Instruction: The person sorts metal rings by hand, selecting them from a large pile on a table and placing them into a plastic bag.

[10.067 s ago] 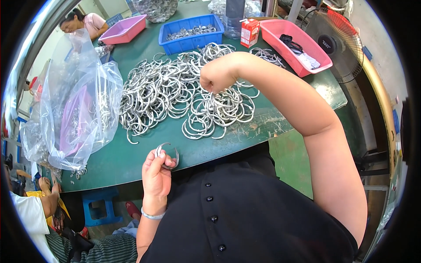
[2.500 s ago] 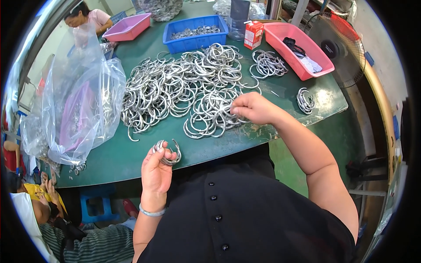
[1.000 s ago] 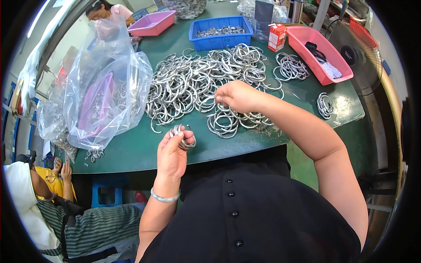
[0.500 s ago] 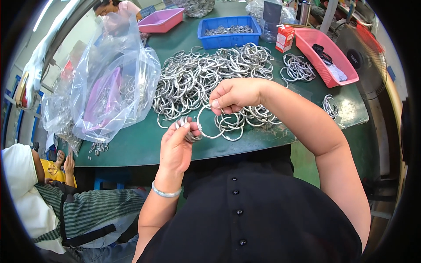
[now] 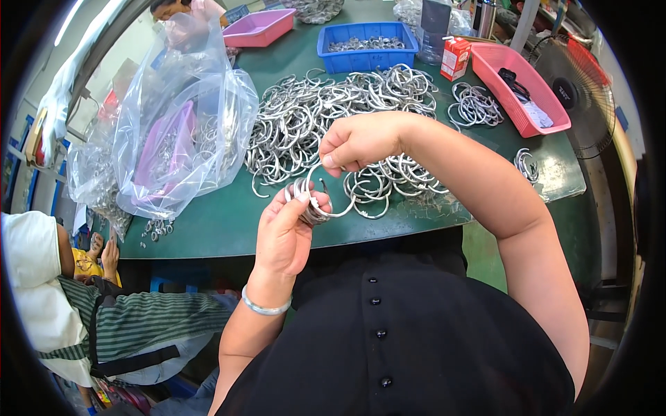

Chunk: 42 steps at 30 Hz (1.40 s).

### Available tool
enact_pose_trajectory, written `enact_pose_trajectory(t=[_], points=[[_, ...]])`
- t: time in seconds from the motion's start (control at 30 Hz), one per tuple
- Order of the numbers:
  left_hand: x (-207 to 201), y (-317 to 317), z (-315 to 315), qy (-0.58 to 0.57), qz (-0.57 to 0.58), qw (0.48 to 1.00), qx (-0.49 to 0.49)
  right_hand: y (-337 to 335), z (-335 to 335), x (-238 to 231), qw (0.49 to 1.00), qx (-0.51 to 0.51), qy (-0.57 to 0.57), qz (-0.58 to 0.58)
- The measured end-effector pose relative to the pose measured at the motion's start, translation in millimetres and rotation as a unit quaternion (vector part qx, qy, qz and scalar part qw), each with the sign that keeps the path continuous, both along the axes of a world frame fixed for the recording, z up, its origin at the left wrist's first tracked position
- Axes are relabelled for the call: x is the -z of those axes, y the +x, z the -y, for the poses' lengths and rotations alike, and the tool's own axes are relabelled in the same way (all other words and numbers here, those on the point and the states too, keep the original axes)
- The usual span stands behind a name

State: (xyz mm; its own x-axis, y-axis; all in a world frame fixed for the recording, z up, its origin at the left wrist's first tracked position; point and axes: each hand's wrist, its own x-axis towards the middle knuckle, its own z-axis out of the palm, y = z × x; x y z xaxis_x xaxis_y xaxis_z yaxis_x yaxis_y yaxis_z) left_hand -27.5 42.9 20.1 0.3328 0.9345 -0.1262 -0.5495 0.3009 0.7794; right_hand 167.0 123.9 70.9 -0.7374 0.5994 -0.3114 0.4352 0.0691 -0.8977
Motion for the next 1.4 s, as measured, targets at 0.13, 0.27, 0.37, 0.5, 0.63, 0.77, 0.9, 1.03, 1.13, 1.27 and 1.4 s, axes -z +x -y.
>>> enact_pose_trajectory(t=[0.13,0.27,0.37,0.5,0.63,0.77,0.9,1.03,1.13,1.27,1.4], points=[[-2.7,0.8,1.7,0.003,0.006,1.0,0.004,-2.6,-1.3,0.5,1.0,-0.003,-0.002,0.012],[-4.1,-0.2,4.0,0.004,0.002,1.0,-0.003,-7.1,-0.1,0.4,1.0,-0.008,0.022,0.016],[-4.4,-1.3,7.1,0.011,0.014,1.0,0.009,-10.6,2.0,-2.9,0.992,-0.034,0.114,0.042],[-14.5,-7.3,12.9,0.019,-0.019,0.999,0.021,-12.2,11.0,-5.4,0.988,-0.04,0.151,0.007],[-43.3,-22.9,22.2,0.034,-0.046,0.998,-0.01,-3.7,26.8,-18.2,0.963,-0.007,0.264,-0.053],[-84.7,-47.5,10.1,0.164,-0.088,0.981,-0.056,12.1,47.8,-38.2,0.947,0.018,0.307,-0.089],[-132.4,-76.4,-20.6,0.269,-0.131,0.942,-0.153,27.8,68.3,-44.2,0.941,0.009,0.312,-0.129],[-149.6,-98.0,-67.1,0.271,-0.25,0.914,-0.168,45.0,80.5,-38.0,0.946,0.001,0.307,-0.103],[-137.8,-109.2,-108.0,0.203,-0.419,0.878,-0.108,54.1,82.9,-30.7,0.939,-0.007,0.333,-0.091],[-134.7,-94.5,-155.0,0.19,-0.702,0.664,-0.172,71.7,91.6,-20.8,0.949,0.025,0.31,-0.058],[-128.5,-111.1,-184.6,0.139,-0.824,0.512,-0.201,66.3,94.1,-3.0,0.957,0.026,0.284,-0.043]])
